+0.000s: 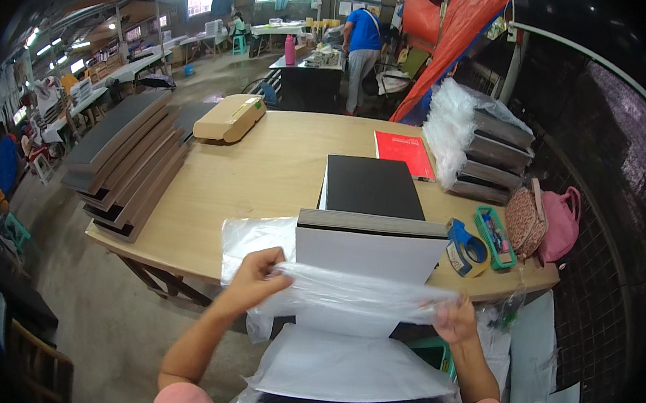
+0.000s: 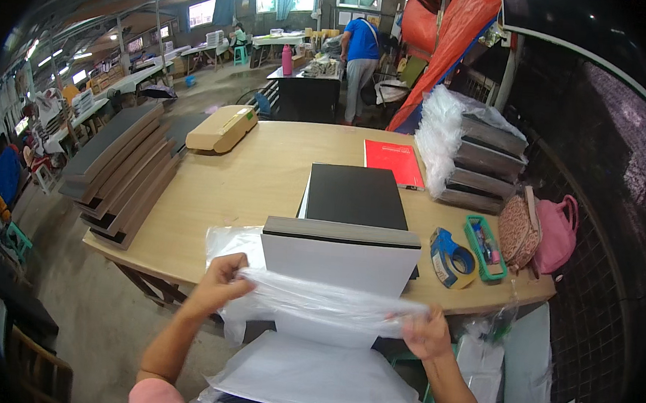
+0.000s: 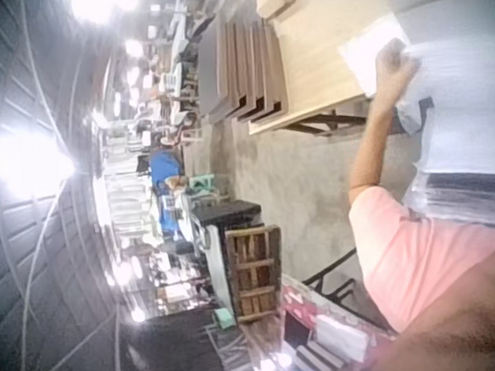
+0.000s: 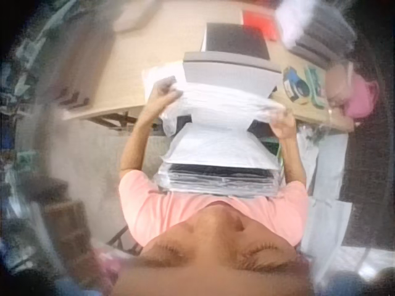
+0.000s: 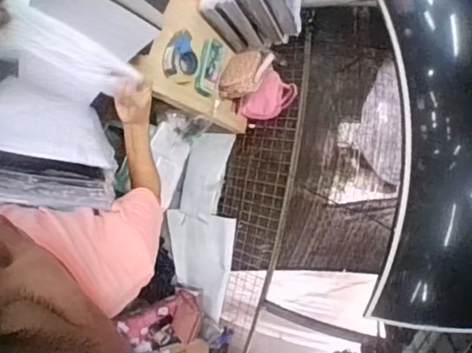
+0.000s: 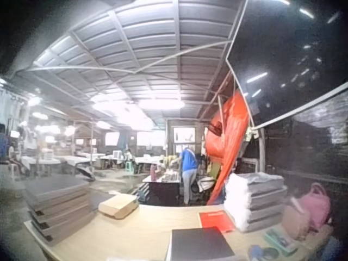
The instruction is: The person places a black book into a clear plastic bag, seals the bag with tape, and stacks the packaged item onto a pile.
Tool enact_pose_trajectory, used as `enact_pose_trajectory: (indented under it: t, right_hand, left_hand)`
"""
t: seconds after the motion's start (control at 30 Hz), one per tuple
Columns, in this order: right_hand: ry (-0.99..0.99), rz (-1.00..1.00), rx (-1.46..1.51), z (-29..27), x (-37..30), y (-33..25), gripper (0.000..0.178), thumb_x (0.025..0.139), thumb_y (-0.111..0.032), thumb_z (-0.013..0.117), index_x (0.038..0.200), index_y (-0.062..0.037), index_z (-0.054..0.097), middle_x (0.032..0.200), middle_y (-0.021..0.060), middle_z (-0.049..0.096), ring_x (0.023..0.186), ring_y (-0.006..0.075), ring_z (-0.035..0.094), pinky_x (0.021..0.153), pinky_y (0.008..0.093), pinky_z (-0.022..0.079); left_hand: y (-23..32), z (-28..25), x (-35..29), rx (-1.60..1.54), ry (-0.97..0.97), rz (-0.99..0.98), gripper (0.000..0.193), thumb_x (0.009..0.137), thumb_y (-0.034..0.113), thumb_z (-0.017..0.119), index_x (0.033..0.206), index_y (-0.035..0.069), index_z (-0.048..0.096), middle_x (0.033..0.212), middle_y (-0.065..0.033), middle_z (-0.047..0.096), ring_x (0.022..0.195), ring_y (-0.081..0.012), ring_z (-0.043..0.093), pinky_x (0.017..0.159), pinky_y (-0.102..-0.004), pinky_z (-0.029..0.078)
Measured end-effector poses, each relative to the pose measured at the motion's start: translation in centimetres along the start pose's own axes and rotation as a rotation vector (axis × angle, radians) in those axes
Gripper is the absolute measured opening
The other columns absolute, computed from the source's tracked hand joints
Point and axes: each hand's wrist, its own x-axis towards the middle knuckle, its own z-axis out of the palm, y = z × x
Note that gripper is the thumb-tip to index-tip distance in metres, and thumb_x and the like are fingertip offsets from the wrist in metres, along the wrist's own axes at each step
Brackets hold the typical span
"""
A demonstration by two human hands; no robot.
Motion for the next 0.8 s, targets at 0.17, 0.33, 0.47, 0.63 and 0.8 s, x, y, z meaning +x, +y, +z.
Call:
enact_pose_trajectory:
  t: [0.17,0.33,0.47,0.63,0.8]
  right_hand:
    - [0.335,-0.334,-0.76,0.7,4.7,-0.8,0.016,0.075,0.003,0.065,0.067,-0.0038,0.053,0.063,0.0017,0.051,0.053,0.0051,0.047,0.047,0.0173,0.04]
    - [0.267,-0.669,-1.139,3.0,4.9,-1.9,0.004,0.077,0.002,0.064,0.08,0.0031,0.062,0.074,0.0026,0.056,0.061,0.0049,0.052,0.048,0.0184,0.039]
    - [0.092,0.246,-0.819,2.4,2.3,-5.1,0.007,0.071,-0.004,0.069,0.075,0.0004,0.064,0.072,0.0065,0.063,0.064,0.0108,0.057,0.052,0.0193,0.04]
    - [0.185,0.528,-0.424,-1.6,-0.4,-1.7,0.014,0.071,-0.009,0.07,0.063,-0.0001,0.063,0.077,0.0094,0.062,0.078,0.0162,0.057,0.072,0.0264,0.042]
    - [0.037,0.499,-0.546,-6.2,-3.9,2.6,0.011,0.071,-0.007,0.071,0.072,0.0034,0.068,0.092,0.0116,0.06,0.101,0.0209,0.048,0.089,0.0302,0.035]
  left_hand:
    - [3.1,3.8,1.3,1.019,0.497,0.423,0.042,0.068,0.0,0.065,0.109,0.01,0.062,0.078,-0.0077,0.045,0.055,-0.0176,0.046,0.052,-0.0287,0.04]
    - [6.1,2.6,-0.9,0.887,0.232,0.337,0.008,0.075,0.011,0.07,0.078,0.004,0.067,0.089,-0.0064,0.049,0.053,-0.0174,0.05,0.047,-0.032,0.039]
    - [1.8,-1.1,0.0,-0.061,-0.145,-0.145,0.023,0.084,0.022,0.067,0.082,-0.002,0.066,0.074,0.0028,0.055,0.057,-0.0077,0.049,0.047,-0.0263,0.037]
    - [-3.5,-0.6,-1.2,-0.562,-0.181,-0.768,0.02,0.087,0.023,0.065,0.093,0.005,0.066,0.07,0.0036,0.056,0.055,-0.004,0.046,0.043,-0.0172,0.032]
    - [-15.1,-0.9,-4.9,-0.725,-0.139,-0.777,0.01,0.087,0.014,0.064,0.094,0.006,0.062,0.079,0.0016,0.062,0.063,-0.0043,0.055,0.049,-0.017,0.043]
